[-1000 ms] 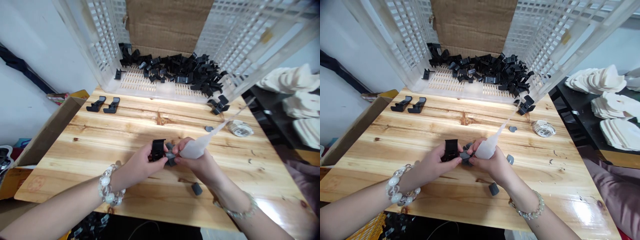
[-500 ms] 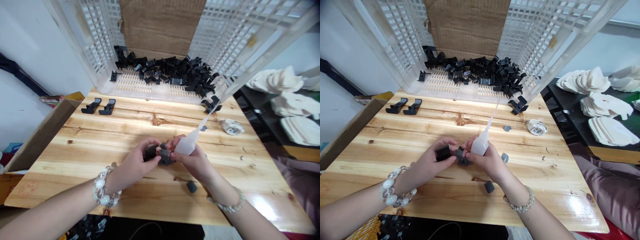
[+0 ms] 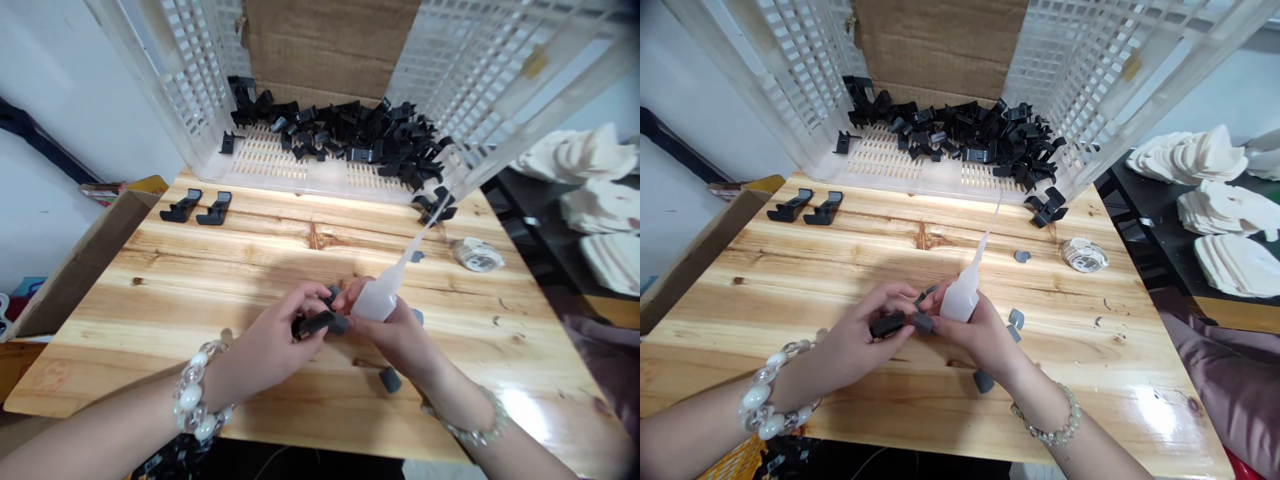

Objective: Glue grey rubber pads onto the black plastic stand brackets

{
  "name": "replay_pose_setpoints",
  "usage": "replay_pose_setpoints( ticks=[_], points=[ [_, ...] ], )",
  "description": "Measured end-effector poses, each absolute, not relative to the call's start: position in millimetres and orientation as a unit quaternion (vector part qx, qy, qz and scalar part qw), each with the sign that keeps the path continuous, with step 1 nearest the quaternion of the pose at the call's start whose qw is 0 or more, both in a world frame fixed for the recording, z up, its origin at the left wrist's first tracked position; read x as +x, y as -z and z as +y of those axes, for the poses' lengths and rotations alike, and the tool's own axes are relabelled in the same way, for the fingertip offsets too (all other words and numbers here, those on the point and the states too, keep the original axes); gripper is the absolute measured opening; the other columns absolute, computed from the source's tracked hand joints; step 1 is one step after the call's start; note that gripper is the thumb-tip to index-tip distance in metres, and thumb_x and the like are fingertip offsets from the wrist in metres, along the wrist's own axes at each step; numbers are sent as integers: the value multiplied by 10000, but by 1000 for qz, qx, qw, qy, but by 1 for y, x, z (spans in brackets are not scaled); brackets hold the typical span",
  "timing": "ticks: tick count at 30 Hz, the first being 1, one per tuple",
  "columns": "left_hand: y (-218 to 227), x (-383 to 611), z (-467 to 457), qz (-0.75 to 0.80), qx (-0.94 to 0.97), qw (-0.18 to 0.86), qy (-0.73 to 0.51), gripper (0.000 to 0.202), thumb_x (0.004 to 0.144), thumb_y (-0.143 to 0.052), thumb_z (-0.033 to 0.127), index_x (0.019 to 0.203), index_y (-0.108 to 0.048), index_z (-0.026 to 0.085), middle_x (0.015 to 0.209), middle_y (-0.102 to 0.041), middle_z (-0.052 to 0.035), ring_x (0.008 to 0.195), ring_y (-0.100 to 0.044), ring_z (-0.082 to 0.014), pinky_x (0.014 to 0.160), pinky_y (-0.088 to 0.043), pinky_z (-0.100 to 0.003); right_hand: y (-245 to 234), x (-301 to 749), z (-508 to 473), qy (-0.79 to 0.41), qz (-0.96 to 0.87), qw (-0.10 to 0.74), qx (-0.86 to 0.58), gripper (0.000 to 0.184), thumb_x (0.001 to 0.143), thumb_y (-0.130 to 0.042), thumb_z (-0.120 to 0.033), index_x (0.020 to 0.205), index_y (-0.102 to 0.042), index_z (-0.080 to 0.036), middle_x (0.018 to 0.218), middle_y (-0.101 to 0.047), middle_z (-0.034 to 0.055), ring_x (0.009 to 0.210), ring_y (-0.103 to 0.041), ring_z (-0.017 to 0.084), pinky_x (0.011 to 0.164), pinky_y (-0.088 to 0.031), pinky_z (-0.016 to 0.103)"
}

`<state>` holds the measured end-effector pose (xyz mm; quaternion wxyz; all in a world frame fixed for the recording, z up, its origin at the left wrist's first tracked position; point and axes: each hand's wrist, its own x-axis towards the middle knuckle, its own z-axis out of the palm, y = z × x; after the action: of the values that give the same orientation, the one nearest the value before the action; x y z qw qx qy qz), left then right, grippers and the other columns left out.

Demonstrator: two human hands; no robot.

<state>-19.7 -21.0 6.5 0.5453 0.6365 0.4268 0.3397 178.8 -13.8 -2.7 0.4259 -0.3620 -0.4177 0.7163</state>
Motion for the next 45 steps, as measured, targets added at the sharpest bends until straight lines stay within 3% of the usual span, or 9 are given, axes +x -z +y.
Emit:
replay_pose_setpoints(
  ticks=[6,9,13,17,24,32,37,41,45],
  points=[
    [2,-17,-15,386,476,746,-261,309,810,-662,213,1089,-530,209,831,-601,1,684,-560,-123,579,-455,-235,1,176,-14,-733,-456,387,-325,183,769,-754,-173,863,-603,-217,848,-634,-6,792,-632,127,734,-523,266],
    [4,-17,-14,353,438,795,-228,278,853,-642,285,1077,-505,195,778,-569,5,709,-566,-136,520,-458,-207,-1,175,-14,-725,-452,388,-346,173,779,-747,-206,827,-581,-207,757,-596,-21,675,-616,120,645,-514,264],
    [1,-17,-17,337,436,809,-203,385,824,-695,308,1137,-496,207,943,-544,-21,892,-581,-172,660,-582,-300,-5,174,-14,-657,-495,387,-418,189,761,-755,-231,805,-574,-202,763,-598,-16,650,-593,120,625,-491,272],
    [0,-17,-22,341,453,804,-180,476,797,-726,288,1195,-476,221,937,-510,-8,877,-567,-155,708,-594,-316,-7,174,-17,-602,-557,344,-457,177,749,-745,-236,794,-578,-200,755,-615,-3,686,-565,140,642,-465,289],
    [-6,-14,-29,379,455,785,-182,376,902,-576,385,1196,-460,181,989,-551,-58,916,-626,-198,790,-598,-401,-2,172,-20,-602,-563,329,-461,144,784,-700,-225,820,-563,-204,777,-609,-7,665,-580,141,618,-482,297],
    [-10,-14,-31,377,442,791,-192,390,934,-524,395,1265,-459,199,990,-553,-64,950,-614,-214,781,-602,-405,-8,175,-17,-696,-498,333,-396,165,795,-695,-218,827,-534,-211,745,-600,-23,583,-640,150,567,-512,304],
    [-8,-12,-31,384,426,797,-193,367,949,-490,416,1239,-458,193,1008,-557,-70,932,-630,-210,782,-604,-409,-1,176,-21,-627,-545,318,-457,130,820,-681,-242,851,-557,-219,747,-600,-18,614,-632,146,566,-500,290],
    [-6,-12,-28,376,414,801,-213,302,959,-478,414,1154,-503,185,944,-589,-57,898,-641,-193,802,-595,-396,0,174,-22,-621,-515,352,-474,201,810,-708,-274,895,-531,-229,724,-581,-37,563,-607,123,525,-476,265],
    [-5,-14,-22,350,376,820,-252,232,963,-490,372,1093,-520,182,920,-617,-50,845,-644,-170,763,-592,-364,-7,178,-13,-609,-444,449,-481,315,789,-745,-332,954,-493,-238,722,-567,-58,538,-570,91,506,-465,231]
  ],
)
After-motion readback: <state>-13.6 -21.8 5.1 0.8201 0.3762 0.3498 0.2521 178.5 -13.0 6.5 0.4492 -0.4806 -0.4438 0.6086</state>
